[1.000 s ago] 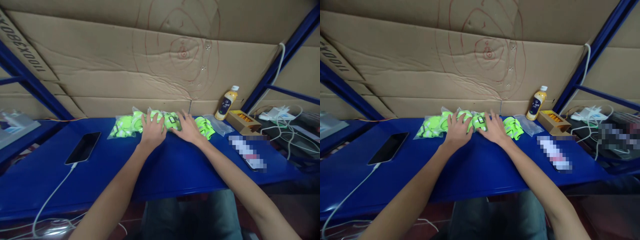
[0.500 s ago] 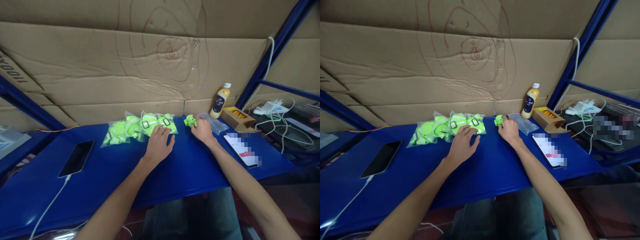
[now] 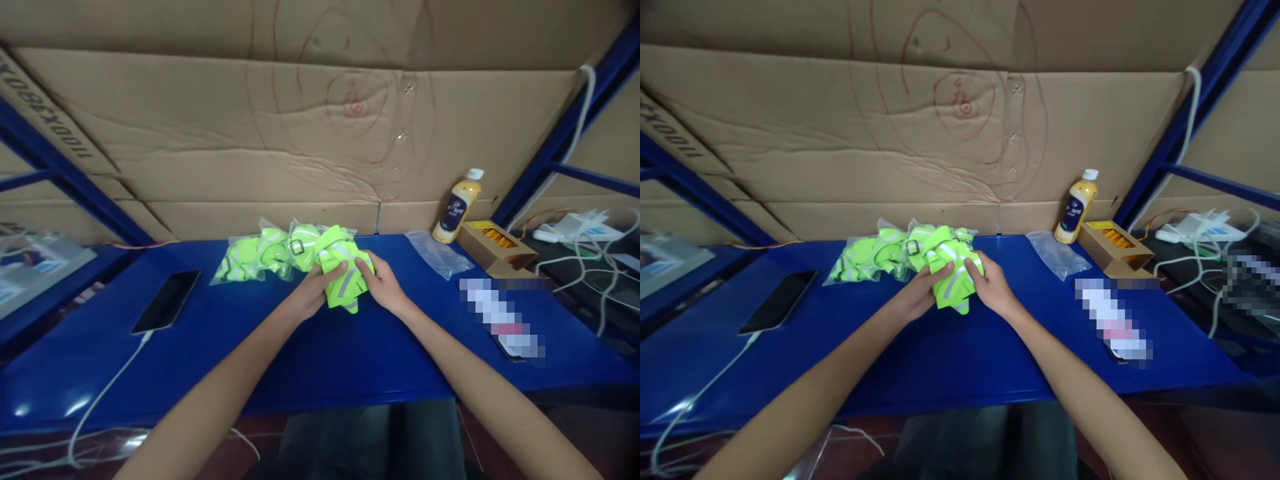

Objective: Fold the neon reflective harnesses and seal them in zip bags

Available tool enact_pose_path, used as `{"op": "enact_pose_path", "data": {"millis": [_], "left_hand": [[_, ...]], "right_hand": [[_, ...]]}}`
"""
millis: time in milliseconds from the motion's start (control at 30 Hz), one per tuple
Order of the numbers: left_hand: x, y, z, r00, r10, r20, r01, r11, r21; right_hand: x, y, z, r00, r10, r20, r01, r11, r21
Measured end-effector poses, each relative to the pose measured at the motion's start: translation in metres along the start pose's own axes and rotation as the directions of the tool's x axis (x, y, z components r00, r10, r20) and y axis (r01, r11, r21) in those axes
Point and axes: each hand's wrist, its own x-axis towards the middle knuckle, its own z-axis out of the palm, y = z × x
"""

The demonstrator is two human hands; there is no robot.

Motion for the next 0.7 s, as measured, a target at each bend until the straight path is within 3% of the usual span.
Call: {"op": "enact_pose_path", "data": {"millis": [167, 267, 400, 500, 567, 700], "left_hand": [[-0.001, 0.006, 0.003, 0.973, 0.088, -0.213, -0.094, 0.995, -0.019], [-0.007, 0.014, 0.003, 0.985, 0.035, -0.171, -0.050, 0.995, -0.088], [-0.015, 0.021, 0.002, 0.999, 0.014, 0.035, -0.006, 0.972, -0.234], [-0.016, 0.027, 0.000, 0.995, 0.034, 0.097, -0.007, 0.964, -0.266], [-0.013, 0.031, -0.004, 0.997, 0.038, 0.061, -0.019, 0.958, -0.285], [-0.008, 0.040, -0.014, 0.986, 0.087, -0.140, -0.131, 0.931, -0.341]], "right_hand": [[0.000, -0.007, -0.013, 0.988, -0.100, -0.121, 0.075, 0.978, -0.195], [-0.002, -0.011, -0.011, 0.967, -0.123, -0.223, 0.072, 0.972, -0.222], [-0.006, -0.013, -0.001, 0.975, -0.057, -0.213, 0.068, 0.997, 0.043], [-0.005, -0.012, 0.001, 0.986, 0.028, -0.166, 0.018, 0.963, 0.270], [-0.002, -0.012, -0.002, 0.981, 0.061, -0.184, 0.010, 0.933, 0.361], [0.005, -0.013, -0.009, 0.974, 0.083, -0.213, 0.024, 0.889, 0.456]]}}
